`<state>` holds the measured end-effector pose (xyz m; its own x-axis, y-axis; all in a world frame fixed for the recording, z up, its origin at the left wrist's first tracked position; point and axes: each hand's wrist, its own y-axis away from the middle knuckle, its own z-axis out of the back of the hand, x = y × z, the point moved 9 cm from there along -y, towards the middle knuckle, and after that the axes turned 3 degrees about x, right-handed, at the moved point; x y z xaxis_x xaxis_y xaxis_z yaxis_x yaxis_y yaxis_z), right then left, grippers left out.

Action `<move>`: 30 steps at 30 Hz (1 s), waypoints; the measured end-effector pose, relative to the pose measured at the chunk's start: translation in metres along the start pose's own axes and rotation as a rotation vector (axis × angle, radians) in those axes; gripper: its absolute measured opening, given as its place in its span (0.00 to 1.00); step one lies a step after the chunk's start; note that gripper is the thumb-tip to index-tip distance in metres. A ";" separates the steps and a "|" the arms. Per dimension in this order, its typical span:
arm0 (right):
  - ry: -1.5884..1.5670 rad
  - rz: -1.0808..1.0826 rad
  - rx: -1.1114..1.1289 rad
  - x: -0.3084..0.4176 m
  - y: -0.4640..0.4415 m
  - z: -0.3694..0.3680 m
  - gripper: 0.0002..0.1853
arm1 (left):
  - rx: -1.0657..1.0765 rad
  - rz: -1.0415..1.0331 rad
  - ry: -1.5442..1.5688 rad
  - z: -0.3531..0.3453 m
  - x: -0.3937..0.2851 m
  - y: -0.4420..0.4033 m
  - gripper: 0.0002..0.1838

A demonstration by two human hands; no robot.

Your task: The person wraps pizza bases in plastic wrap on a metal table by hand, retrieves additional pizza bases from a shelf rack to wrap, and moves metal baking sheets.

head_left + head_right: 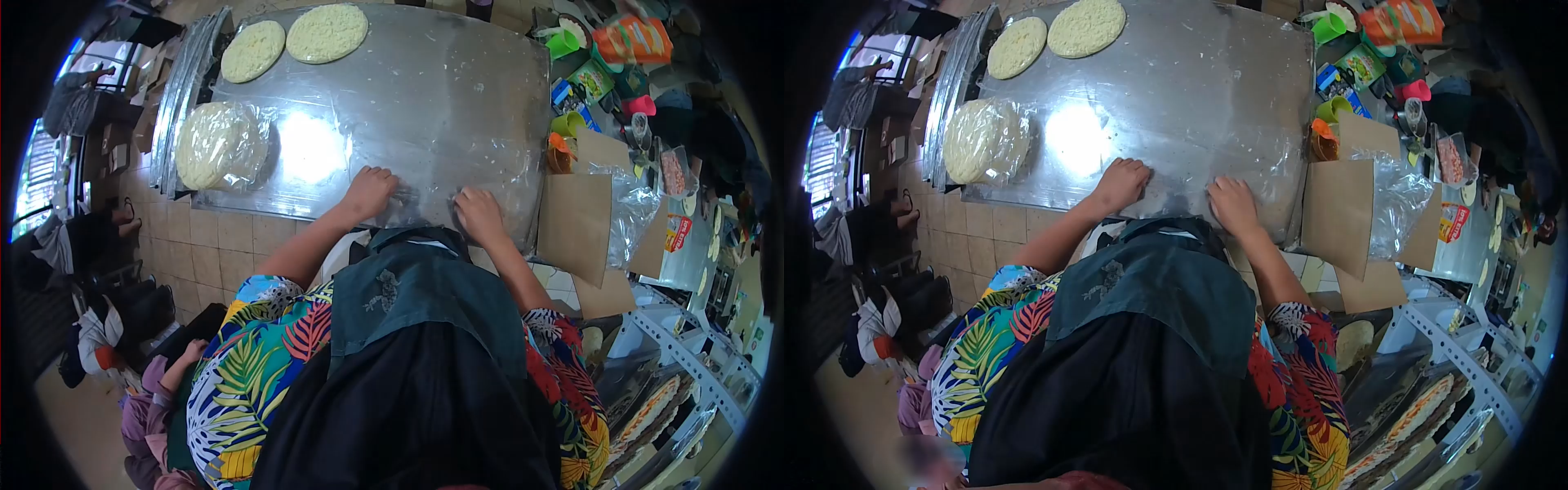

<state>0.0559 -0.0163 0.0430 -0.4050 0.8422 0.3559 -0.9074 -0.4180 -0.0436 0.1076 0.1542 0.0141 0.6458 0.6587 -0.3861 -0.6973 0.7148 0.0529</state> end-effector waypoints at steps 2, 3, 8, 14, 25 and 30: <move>-0.030 -0.095 0.069 -0.003 0.012 -0.002 0.12 | 0.246 0.083 0.035 -0.002 -0.006 0.003 0.13; -0.096 -0.129 0.047 -0.002 0.012 0.009 0.15 | 0.246 0.079 0.037 0.010 -0.011 -0.004 0.13; -0.188 -0.226 -0.085 -0.022 -0.031 0.050 0.17 | -0.262 0.159 0.177 0.070 0.015 -0.053 0.14; -0.031 -0.096 -0.126 -0.064 -0.099 0.029 0.16 | -0.084 0.197 -0.138 0.036 0.055 -0.105 0.15; -0.097 -0.259 -0.092 -0.097 -0.119 0.009 0.15 | -0.059 0.390 -0.264 0.040 0.099 -0.097 0.08; -0.013 -0.237 -0.202 -0.083 -0.121 0.016 0.18 | -0.312 0.407 -0.234 0.055 0.092 -0.080 0.12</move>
<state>0.2012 -0.0409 0.0333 -0.1792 0.9032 0.3900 -0.9808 -0.1331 -0.1425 0.2393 0.1707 0.0249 0.3324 0.9268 -0.1749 -0.9406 0.3120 -0.1339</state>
